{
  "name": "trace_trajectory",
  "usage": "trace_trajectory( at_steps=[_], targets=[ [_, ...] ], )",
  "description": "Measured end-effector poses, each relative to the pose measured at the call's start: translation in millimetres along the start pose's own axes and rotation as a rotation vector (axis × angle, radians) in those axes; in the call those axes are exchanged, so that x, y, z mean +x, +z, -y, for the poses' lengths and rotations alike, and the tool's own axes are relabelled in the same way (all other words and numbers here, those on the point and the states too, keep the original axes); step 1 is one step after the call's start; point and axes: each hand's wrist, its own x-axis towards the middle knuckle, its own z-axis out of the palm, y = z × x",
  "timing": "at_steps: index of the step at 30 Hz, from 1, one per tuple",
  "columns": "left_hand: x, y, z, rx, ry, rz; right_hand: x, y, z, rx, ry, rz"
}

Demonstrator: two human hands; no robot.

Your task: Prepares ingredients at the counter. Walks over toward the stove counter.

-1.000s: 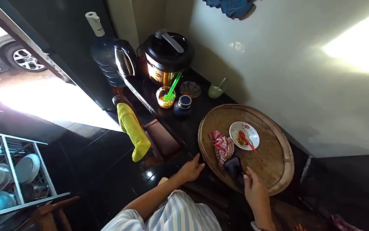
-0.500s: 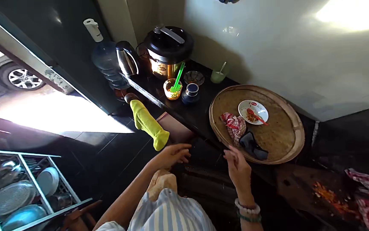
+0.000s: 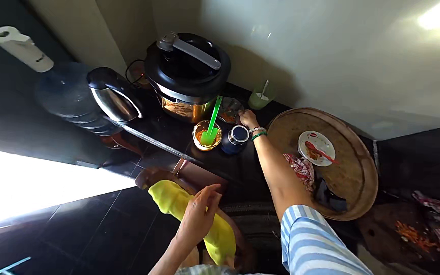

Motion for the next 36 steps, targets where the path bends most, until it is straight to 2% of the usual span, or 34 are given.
trace_trajectory(
  at_steps=[3,5,7,9,12,15,17,22,25,29,31,33,34,36],
  targets=[
    [36,1,-13,-0.592,-0.376,0.171,2,-2,-1,0.049,0.049,-0.046],
    [70,8,-20,-0.911,-0.659,0.139,-9,-11,-1,0.078,0.049,-0.119],
    [106,22,-19,-1.041,-0.830,0.018,-24,-27,-10,0.125,-0.007,-0.215],
    [138,42,-16,-1.094,-0.879,-0.085,-50,-52,-18,0.175,-0.063,-0.291],
    [174,71,-18,-1.184,-0.861,-0.262,-102,-92,-36,0.154,-0.133,-0.362],
    [195,89,-19,-1.236,-0.819,-0.350,-174,-117,-65,0.122,-0.122,-0.341],
    [209,97,-13,-1.215,-0.766,-0.342,-222,-122,-91,0.117,-0.104,-0.311],
    [247,104,4,-1.028,-0.699,-0.271,-263,-95,-133,0.161,-0.026,-0.200],
    [222,95,-14,-0.867,-0.654,-0.228,-266,-62,-136,0.177,0.006,-0.101],
    [136,57,-34,-0.541,-0.365,-0.231,-245,-14,-128,0.345,-0.016,-0.005],
    [113,31,-14,-0.310,-0.327,-0.387,-227,4,-123,0.433,0.024,0.016],
    [117,2,18,-0.149,-0.376,-0.502,-212,20,-120,0.488,0.045,0.015],
    [123,-15,31,-0.085,-0.427,-0.465,-205,26,-120,0.506,0.049,0.010],
    [142,-44,51,0.071,-0.482,-0.270,-198,35,-119,0.514,0.046,-0.001]
  ],
)
